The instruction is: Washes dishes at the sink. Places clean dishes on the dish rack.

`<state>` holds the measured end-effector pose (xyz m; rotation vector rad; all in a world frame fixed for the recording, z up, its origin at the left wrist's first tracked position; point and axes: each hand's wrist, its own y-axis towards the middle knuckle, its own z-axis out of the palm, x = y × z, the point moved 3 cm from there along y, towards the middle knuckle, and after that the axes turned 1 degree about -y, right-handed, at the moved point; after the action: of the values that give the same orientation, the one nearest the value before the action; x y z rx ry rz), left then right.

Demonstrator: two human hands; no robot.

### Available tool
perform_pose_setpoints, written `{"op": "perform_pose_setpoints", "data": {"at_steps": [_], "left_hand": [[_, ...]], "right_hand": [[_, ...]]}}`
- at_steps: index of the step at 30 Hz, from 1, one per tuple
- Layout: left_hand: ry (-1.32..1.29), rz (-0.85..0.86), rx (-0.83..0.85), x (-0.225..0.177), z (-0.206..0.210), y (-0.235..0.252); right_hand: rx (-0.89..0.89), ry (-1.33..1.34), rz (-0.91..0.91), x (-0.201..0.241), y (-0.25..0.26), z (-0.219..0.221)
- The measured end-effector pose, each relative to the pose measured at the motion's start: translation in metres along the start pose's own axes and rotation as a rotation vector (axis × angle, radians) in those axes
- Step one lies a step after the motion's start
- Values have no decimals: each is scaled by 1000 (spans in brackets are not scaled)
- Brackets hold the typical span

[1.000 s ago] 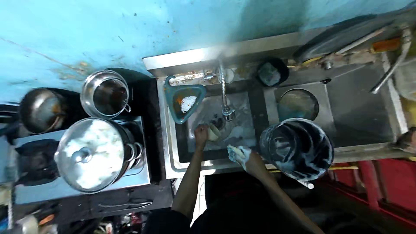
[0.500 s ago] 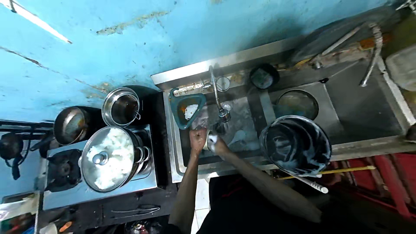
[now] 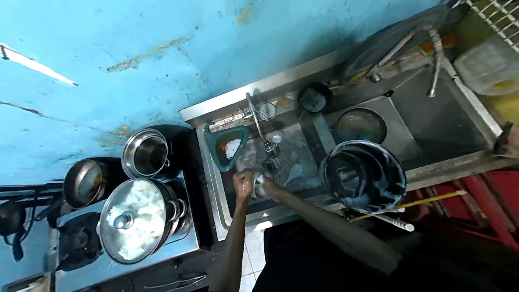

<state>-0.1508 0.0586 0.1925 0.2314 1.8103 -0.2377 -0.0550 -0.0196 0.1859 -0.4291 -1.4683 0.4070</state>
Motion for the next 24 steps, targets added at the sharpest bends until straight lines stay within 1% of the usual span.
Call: {"op": "perform_pose_setpoints", "data": {"at_steps": [1, 2, 3, 4, 5, 6, 7, 9, 10, 11, 12, 13, 14, 15, 16, 17, 18, 19, 20, 21, 22, 23, 24], "left_hand": [[-58, 42, -56, -4, -1, -8], [-90, 119, -92, -9, -1, -15], [-118, 213, -107, -12, 0, -19], [-135, 288, -102, -13, 1, -22], [-114, 326, -74, -15, 3, -23], [-53, 333, -21, -20, 4, -21], [40, 303, 49, -26, 5, -17], [213, 178, 174, -35, 8, -6], [243, 108, 197, -35, 11, -1], [242, 51, 179, -33, 14, 0], [224, 29, 134, -31, 18, -1], [203, 64, 75, -29, 22, -6], [159, 151, 10, -26, 26, -12], [72, 252, -51, -21, 30, -17], [-38, 332, -96, -14, 34, -23], [-123, 386, -122, -9, 37, -29], [-157, 426, -127, -7, 40, -31], [-139, 436, -141, -9, 41, -29], [-66, 397, -184, -10, 40, -29], [65, 304, -243, -12, 36, -30], [204, 172, -260, -16, 30, -33], [275, 32, -267, -16, 27, -31], [260, -108, -273, -10, 27, -26]], "right_hand": [[-107, 381, 111, -2, -1, 5], [-226, 673, 191, -1, -1, 14], [-332, 855, 231, 0, -1, 22], [-416, 927, 242, 2, -3, 28], [-457, 890, 236, 2, -6, 32], [-449, 756, 210, 3, -10, 32], [-391, 525, 150, 4, -14, 30], [-204, -145, 1, 5, -18, 21], [-131, -466, -85, 7, -20, 15], [-99, -639, -127, 5, -19, 8], [-123, -675, -150, 3, -16, 2], [-177, -605, -143, -2, -10, -2], [-227, -426, -79, -8, -2, -5], [-261, -162, 30, -17, 12, -8], [-301, 103, 78, -35, 26, -9], [-327, 320, 42, -63, 37, -4], [-306, 580, -65, -79, 41, 2], [-260, 873, -73, -71, 30, 1], [-235, 1102, 19, -43, 3, -6], [-244, 1224, 122, -17, -23, -15], [-258, 1281, 183, 6, -43, -26], [-270, 1293, 164, 25, -60, -42], [-288, 1256, 91, 39, -73, -63]]}}
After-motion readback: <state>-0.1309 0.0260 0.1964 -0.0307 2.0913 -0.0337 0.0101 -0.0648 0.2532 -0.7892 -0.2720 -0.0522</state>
